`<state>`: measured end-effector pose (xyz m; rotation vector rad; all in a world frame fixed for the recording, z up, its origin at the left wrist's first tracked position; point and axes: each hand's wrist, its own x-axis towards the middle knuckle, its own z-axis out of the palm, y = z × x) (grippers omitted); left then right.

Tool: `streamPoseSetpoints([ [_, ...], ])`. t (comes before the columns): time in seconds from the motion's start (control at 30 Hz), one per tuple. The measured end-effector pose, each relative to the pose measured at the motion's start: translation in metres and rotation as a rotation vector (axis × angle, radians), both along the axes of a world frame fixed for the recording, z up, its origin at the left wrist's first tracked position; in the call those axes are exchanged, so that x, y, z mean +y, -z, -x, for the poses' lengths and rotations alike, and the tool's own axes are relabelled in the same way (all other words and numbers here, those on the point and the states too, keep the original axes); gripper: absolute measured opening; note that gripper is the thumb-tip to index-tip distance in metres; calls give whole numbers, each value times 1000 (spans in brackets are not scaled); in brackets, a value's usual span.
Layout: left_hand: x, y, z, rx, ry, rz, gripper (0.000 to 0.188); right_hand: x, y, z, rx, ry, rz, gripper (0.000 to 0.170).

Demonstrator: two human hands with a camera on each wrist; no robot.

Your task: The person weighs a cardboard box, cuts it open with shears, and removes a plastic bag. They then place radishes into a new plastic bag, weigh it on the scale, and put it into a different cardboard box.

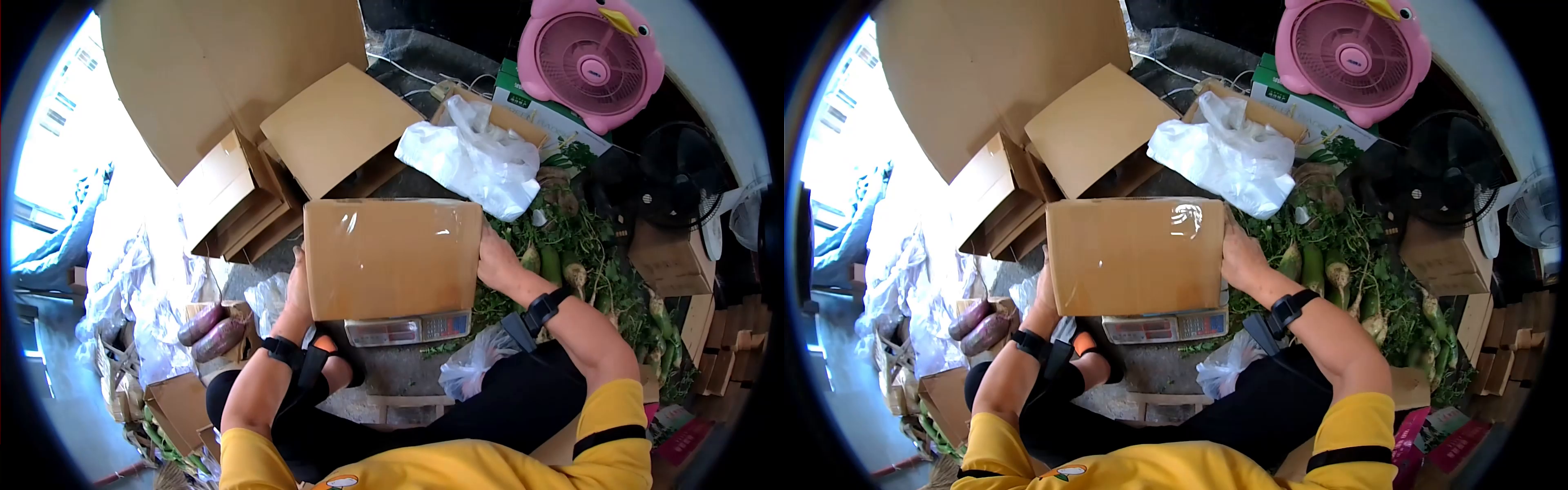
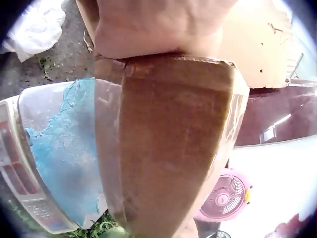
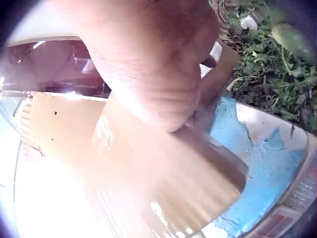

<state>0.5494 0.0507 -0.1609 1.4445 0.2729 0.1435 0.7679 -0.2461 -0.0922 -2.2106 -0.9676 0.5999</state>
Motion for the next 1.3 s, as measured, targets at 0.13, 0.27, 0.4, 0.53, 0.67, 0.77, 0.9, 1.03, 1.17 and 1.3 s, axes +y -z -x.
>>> streamPoseSetpoints([
  [0.13, -7, -20, -14, 19, -105, 207, 48, -3, 4, 4, -195, 59, 83, 70],
  [0.27, -1, -10, -15, 176, -178, -123, 47, -11, 27, 12, -332, 96, 84, 64],
  [0.4, 7, 18, -21, 154, -175, -208, 48, -14, 41, 15, -298, 62, 189, 53],
  [0.53, 9, 28, -26, 118, -234, -166, 51, -13, 47, 14, -321, 93, 108, 45],
  [0.67, 13, 36, -28, 164, -249, -325, 52, -14, 50, 12, -338, 74, 179, 60],
  [0.77, 18, 47, -38, 131, -192, 65, 52, -13, 53, 7, -366, 102, 161, 55],
  [0.9, 10, 58, -55, 47, -238, 225, 51, -14, 46, 0, -417, 130, 161, 46],
  [1.03, 26, 91, -58, -72, -299, 472, 47, -12, 55, 3, -404, 135, 242, 33],
  [1.17, 40, 111, -42, -206, 83, 835, 47, -12, 58, 14, -415, 120, 290, 31],
  [1.3, 42, 127, -24, 213, 55, -727, 49, -7, 49, 24, -385, 73, 369, 26],
])
